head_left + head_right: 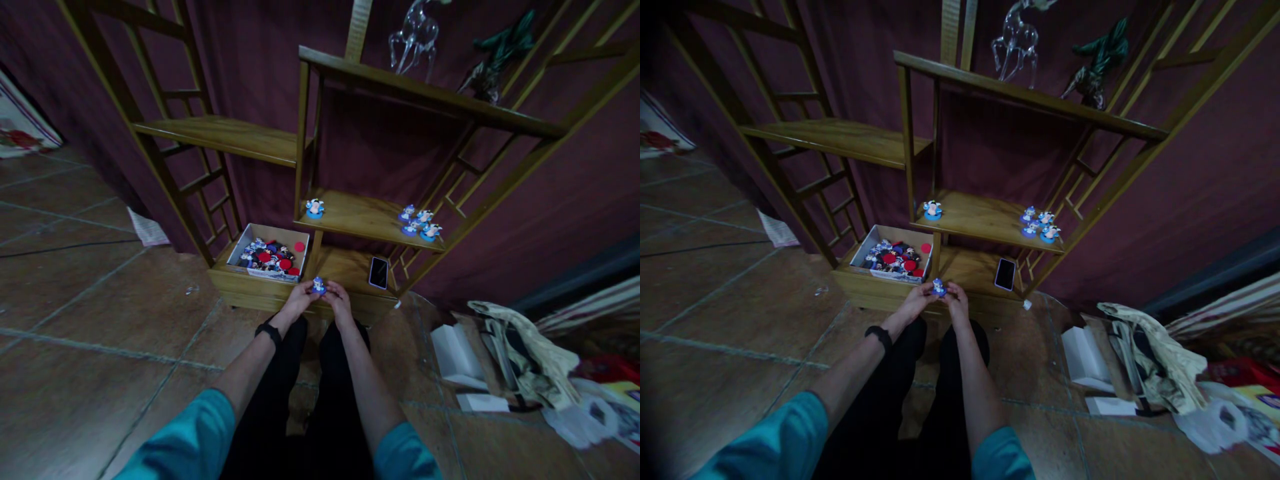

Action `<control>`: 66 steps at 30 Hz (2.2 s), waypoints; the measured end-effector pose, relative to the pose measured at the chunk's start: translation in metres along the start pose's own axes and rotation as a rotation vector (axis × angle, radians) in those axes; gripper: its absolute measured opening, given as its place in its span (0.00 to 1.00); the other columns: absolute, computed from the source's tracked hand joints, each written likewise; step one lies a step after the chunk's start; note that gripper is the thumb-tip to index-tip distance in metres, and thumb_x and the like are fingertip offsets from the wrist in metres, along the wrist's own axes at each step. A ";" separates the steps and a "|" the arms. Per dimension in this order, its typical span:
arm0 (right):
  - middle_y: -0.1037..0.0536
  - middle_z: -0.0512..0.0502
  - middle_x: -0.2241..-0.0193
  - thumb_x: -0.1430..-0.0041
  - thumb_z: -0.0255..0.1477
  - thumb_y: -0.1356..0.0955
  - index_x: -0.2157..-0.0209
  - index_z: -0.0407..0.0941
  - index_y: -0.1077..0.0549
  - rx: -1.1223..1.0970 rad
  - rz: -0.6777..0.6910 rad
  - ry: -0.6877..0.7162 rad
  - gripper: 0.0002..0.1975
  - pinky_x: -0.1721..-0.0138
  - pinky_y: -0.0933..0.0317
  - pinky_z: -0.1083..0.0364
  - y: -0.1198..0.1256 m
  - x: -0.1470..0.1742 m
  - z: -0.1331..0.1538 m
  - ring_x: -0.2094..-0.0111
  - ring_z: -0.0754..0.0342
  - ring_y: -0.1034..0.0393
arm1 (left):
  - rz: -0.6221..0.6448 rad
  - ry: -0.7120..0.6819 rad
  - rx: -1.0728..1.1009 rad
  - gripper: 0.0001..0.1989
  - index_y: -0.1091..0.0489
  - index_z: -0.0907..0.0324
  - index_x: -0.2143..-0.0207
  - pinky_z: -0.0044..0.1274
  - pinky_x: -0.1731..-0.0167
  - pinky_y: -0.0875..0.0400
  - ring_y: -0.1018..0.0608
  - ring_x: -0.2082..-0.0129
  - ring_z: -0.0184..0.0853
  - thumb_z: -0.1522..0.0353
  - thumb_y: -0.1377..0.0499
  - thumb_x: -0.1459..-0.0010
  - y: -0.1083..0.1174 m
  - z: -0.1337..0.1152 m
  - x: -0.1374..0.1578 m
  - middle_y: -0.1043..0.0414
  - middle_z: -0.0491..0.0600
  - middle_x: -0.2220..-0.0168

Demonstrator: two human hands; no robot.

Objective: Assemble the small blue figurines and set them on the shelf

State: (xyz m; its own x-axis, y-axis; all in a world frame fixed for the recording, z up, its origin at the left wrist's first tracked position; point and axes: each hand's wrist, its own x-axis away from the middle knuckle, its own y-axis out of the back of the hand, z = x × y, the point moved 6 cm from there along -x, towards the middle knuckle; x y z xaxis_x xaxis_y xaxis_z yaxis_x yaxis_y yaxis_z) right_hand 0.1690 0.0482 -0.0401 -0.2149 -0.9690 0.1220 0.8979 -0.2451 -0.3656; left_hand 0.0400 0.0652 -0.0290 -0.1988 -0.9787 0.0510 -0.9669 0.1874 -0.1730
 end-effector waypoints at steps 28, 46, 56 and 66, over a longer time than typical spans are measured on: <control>0.22 0.49 0.68 0.62 0.30 0.29 0.65 0.45 0.26 0.135 0.080 0.078 0.16 0.66 0.33 0.54 -0.004 -0.003 -0.002 0.68 0.53 0.29 | -0.039 0.125 0.265 0.23 0.30 0.63 0.54 0.25 0.62 0.31 0.24 0.67 0.34 0.70 0.34 0.56 -0.003 -0.001 0.004 0.25 0.52 0.66; 0.22 0.52 0.70 0.60 0.28 0.31 0.68 0.47 0.27 0.240 0.091 0.123 0.12 0.63 0.35 0.54 -0.002 -0.008 -0.006 0.68 0.55 0.29 | 0.007 0.245 0.285 0.13 0.28 0.63 0.62 0.27 0.65 0.28 0.23 0.70 0.33 0.68 0.36 0.52 -0.006 -0.002 0.006 0.24 0.53 0.67; 0.23 0.54 0.74 0.61 0.26 0.31 0.68 0.46 0.27 0.225 0.057 0.090 0.13 0.67 0.35 0.57 -0.002 -0.007 -0.007 0.71 0.56 0.30 | -0.011 0.299 0.272 0.11 0.29 0.64 0.67 0.25 0.70 0.28 0.23 0.76 0.32 0.66 0.37 0.52 -0.003 0.003 0.005 0.25 0.52 0.73; 0.23 0.53 0.75 0.63 0.27 0.30 0.69 0.46 0.26 0.139 0.028 0.039 0.14 0.68 0.33 0.56 -0.004 -0.002 -0.002 0.72 0.56 0.29 | 0.002 0.281 0.236 0.12 0.29 0.64 0.67 0.25 0.69 0.30 0.23 0.74 0.32 0.64 0.38 0.51 -0.005 -0.001 0.006 0.25 0.52 0.72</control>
State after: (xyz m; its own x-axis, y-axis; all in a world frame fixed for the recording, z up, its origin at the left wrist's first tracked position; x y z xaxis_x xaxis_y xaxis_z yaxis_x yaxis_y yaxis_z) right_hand 0.1650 0.0513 -0.0411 -0.2017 -0.9765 0.0764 0.9477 -0.2143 -0.2366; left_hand 0.0432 0.0588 -0.0273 -0.2686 -0.9111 0.3126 -0.9096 0.1331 -0.3935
